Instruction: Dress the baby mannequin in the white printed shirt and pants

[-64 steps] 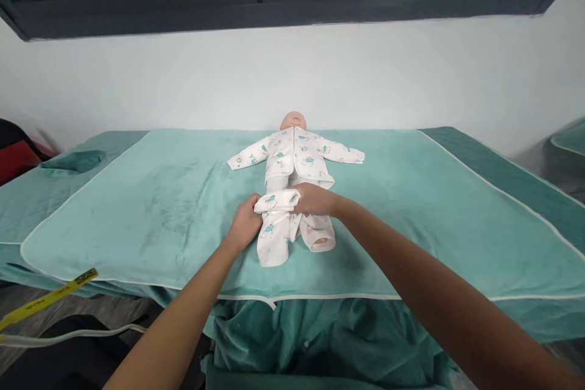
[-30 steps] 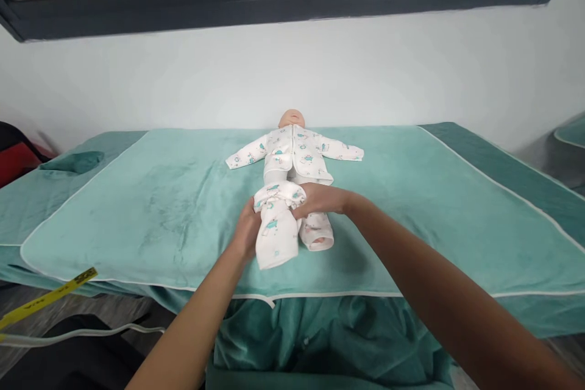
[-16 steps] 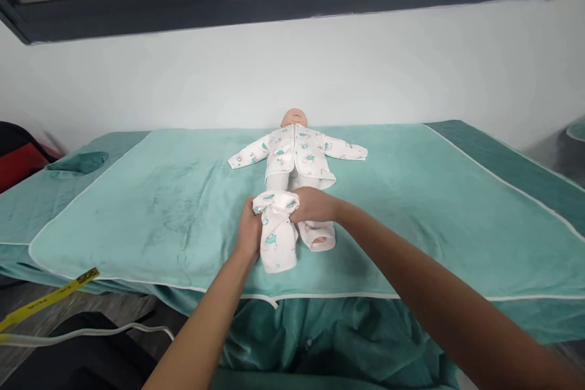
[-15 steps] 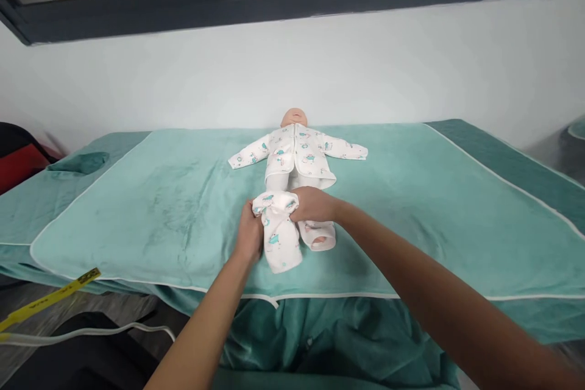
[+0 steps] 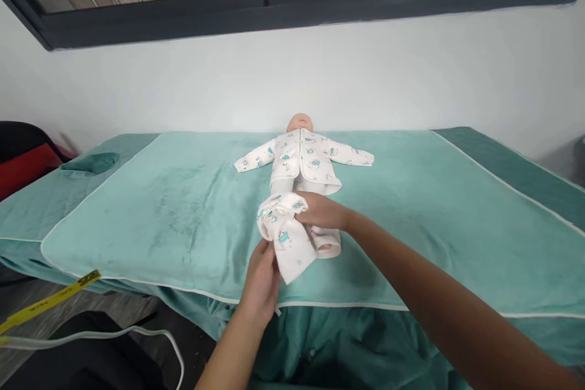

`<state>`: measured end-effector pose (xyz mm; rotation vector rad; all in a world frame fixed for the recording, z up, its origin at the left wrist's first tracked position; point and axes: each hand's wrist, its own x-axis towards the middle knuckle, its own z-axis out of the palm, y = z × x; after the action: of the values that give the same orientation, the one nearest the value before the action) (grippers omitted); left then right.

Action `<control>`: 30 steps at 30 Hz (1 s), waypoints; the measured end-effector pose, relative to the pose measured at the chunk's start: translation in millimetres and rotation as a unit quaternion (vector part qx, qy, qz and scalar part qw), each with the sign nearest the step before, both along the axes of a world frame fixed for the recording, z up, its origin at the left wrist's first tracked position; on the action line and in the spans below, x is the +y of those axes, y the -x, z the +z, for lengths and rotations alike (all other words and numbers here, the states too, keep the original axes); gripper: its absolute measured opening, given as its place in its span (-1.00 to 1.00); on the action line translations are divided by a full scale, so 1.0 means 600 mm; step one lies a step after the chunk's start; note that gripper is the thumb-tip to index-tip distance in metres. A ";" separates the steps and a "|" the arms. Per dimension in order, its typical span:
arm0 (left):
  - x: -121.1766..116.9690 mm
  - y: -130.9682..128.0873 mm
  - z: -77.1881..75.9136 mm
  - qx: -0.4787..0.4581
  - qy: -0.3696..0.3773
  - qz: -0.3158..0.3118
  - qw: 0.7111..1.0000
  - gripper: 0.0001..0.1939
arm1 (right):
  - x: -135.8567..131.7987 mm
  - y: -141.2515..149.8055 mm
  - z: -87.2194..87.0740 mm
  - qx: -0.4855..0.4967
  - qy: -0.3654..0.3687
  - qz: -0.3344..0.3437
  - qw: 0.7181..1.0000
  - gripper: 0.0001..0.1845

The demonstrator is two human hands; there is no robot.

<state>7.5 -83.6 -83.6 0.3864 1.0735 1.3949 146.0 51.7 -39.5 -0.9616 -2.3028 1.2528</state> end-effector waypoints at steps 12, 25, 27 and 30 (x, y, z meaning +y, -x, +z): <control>0.035 0.006 -0.019 -0.084 0.022 0.054 0.995 -0.68 | 0.006 -0.005 0.018 0.003 0.082 0.109 0.991 -0.44; 0.049 -0.009 -0.002 -0.003 -0.006 0.084 0.996 -0.56 | 0.021 -0.030 0.002 0.084 0.210 0.050 0.973 -0.85; 0.052 -0.008 -0.004 -0.009 -0.002 0.071 0.997 -0.54 | 0.022 -0.040 0.005 0.097 0.239 0.057 0.964 -0.77; 0.057 -0.003 -0.010 -0.027 -0.015 0.050 0.998 -0.55 | 0.021 -0.047 0.016 0.076 0.281 0.109 0.951 -0.57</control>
<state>9.5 -49.4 -89.4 0.3184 1.0411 1.5025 174.3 64.5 -30.1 -0.7430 -2.0065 2.0677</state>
